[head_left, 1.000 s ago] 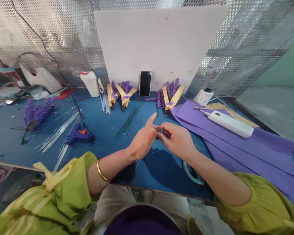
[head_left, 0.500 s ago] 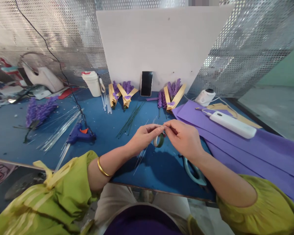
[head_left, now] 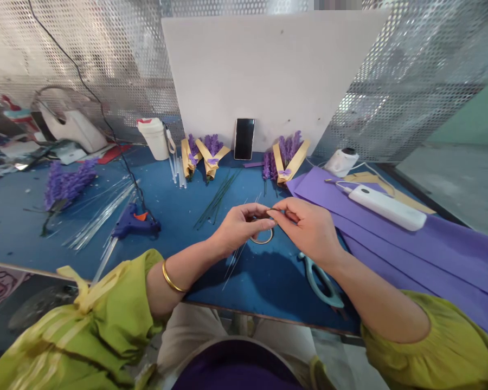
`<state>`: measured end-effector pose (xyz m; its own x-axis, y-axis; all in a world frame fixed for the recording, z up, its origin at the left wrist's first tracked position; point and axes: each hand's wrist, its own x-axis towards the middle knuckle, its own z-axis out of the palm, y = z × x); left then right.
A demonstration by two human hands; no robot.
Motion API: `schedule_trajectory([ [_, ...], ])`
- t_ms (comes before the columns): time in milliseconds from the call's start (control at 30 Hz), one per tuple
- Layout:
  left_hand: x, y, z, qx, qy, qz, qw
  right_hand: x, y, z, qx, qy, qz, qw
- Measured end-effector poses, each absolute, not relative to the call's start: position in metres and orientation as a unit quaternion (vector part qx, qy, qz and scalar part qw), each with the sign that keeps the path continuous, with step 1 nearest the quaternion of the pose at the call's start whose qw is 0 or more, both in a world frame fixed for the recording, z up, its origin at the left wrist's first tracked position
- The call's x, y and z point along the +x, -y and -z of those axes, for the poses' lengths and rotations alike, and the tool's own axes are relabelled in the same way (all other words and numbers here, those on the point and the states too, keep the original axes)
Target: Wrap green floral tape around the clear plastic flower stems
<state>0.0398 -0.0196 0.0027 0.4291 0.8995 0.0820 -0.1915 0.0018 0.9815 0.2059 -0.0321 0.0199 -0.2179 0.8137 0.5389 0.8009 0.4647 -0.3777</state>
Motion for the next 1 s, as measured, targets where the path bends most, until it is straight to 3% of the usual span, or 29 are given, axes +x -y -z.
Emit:
schedule_trajectory([
  [467, 0.0338, 0.0165, -0.0036, 0.524, -0.332, -0.409, 0.67, 0.2131, 0.0309, -0.0256, -0.515, 0.761, -0.033, 0.394],
  [667, 0.0349, 0.0202, -0.007, 0.525, -0.31, -0.415, 0.675, 0.21, 0.0338, -0.0257, -0.512, 0.776, -0.062, 0.363],
  [1000, 0.0352, 0.0192, -0.0026, 0.497, -0.329, -0.404, 0.694, 0.208, 0.035, -0.0268, -0.513, 0.79, -0.007, 0.336],
])
